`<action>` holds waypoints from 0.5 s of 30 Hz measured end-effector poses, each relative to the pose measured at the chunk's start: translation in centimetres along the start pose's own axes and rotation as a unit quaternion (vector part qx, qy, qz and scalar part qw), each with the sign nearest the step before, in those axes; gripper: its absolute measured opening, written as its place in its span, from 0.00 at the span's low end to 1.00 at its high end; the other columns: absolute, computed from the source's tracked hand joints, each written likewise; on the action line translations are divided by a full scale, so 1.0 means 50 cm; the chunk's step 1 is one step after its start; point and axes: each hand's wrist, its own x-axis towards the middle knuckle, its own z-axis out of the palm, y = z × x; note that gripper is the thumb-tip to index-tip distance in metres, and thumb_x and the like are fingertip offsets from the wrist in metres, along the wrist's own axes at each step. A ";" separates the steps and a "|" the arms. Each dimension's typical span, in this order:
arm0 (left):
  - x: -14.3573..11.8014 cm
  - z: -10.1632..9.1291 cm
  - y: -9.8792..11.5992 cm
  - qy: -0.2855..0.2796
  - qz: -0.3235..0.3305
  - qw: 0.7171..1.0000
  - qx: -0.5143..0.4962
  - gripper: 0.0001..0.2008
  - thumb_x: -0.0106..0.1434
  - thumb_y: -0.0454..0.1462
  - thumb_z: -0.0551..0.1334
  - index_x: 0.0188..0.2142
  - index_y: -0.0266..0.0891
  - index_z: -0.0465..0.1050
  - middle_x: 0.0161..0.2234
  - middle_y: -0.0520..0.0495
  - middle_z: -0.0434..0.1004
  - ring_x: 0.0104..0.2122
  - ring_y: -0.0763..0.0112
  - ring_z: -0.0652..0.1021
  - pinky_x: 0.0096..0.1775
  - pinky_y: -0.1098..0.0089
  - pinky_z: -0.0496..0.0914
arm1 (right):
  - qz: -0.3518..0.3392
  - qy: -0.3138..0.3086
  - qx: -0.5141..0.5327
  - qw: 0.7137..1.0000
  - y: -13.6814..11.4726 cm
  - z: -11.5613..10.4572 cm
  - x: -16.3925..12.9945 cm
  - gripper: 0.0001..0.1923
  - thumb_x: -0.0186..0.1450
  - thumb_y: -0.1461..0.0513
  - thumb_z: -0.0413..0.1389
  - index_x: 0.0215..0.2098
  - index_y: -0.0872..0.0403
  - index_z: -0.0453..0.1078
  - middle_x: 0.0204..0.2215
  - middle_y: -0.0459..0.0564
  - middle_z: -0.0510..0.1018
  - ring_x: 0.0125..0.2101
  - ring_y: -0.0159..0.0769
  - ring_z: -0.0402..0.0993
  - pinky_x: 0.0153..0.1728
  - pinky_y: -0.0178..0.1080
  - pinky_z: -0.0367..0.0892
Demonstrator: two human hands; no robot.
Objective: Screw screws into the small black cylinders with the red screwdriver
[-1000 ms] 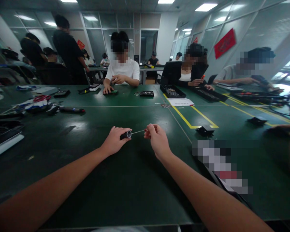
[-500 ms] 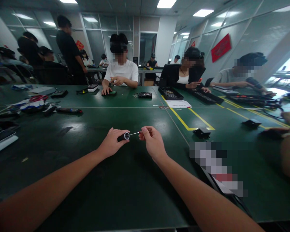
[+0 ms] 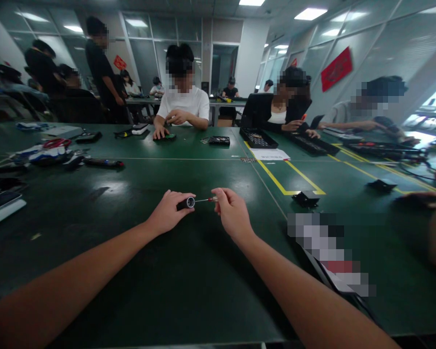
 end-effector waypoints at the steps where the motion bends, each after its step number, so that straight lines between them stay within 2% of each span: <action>1: 0.000 -0.001 0.000 0.001 0.000 1.000 -0.002 0.16 0.66 0.40 0.66 0.53 0.48 0.74 0.45 0.49 0.79 0.48 0.58 0.75 0.63 0.42 0.54 | -0.004 0.004 0.007 1.000 0.002 0.001 0.001 0.19 0.68 0.48 0.54 0.41 0.53 0.75 0.24 0.45 0.73 0.24 0.33 0.68 0.27 0.37 0.64; 4: 0.000 -0.002 0.000 0.002 0.001 1.000 -0.007 0.17 0.66 0.40 0.65 0.54 0.48 0.74 0.45 0.49 0.79 0.48 0.58 0.74 0.62 0.42 0.54 | 0.001 0.010 0.055 0.998 0.006 0.002 0.002 0.15 0.65 0.52 0.56 0.43 0.53 0.74 0.28 0.46 0.74 0.30 0.34 0.71 0.33 0.39 0.69; 6: -0.001 -0.002 0.000 0.001 0.000 1.000 -0.006 0.17 0.66 0.40 0.65 0.54 0.48 0.73 0.45 0.49 0.79 0.48 0.58 0.74 0.62 0.42 0.54 | 0.013 -0.003 0.070 0.997 0.004 0.002 0.002 0.15 0.66 0.51 0.55 0.41 0.53 0.73 0.26 0.45 0.72 0.28 0.34 0.70 0.33 0.39 0.68; 10: -0.002 -0.001 0.000 0.000 -0.001 1.000 0.000 0.16 0.66 0.40 0.65 0.54 0.48 0.73 0.45 0.48 0.79 0.48 0.58 0.74 0.62 0.43 0.55 | 0.018 -0.027 -0.004 0.999 -0.002 0.000 -0.001 0.23 0.69 0.45 0.48 0.35 0.53 0.74 0.19 0.42 0.65 0.22 0.33 0.64 0.29 0.40 0.66; 12: -0.001 -0.001 -0.001 0.002 -0.001 1.000 0.000 0.16 0.66 0.40 0.65 0.54 0.47 0.73 0.45 0.48 0.79 0.48 0.58 0.74 0.62 0.44 0.55 | 0.004 -0.024 -0.029 0.999 -0.003 0.000 -0.001 0.21 0.69 0.47 0.50 0.38 0.53 0.74 0.22 0.43 0.68 0.23 0.33 0.66 0.31 0.40 0.66; 15: -0.001 0.000 -0.004 0.007 -0.001 1.000 -0.003 0.17 0.66 0.40 0.65 0.54 0.47 0.73 0.44 0.49 0.79 0.47 0.58 0.75 0.60 0.45 0.58 | -0.011 -0.023 -0.008 1.000 -0.001 0.000 -0.002 0.16 0.66 0.51 0.54 0.46 0.52 0.71 0.32 0.46 0.75 0.30 0.35 0.71 0.35 0.41 0.68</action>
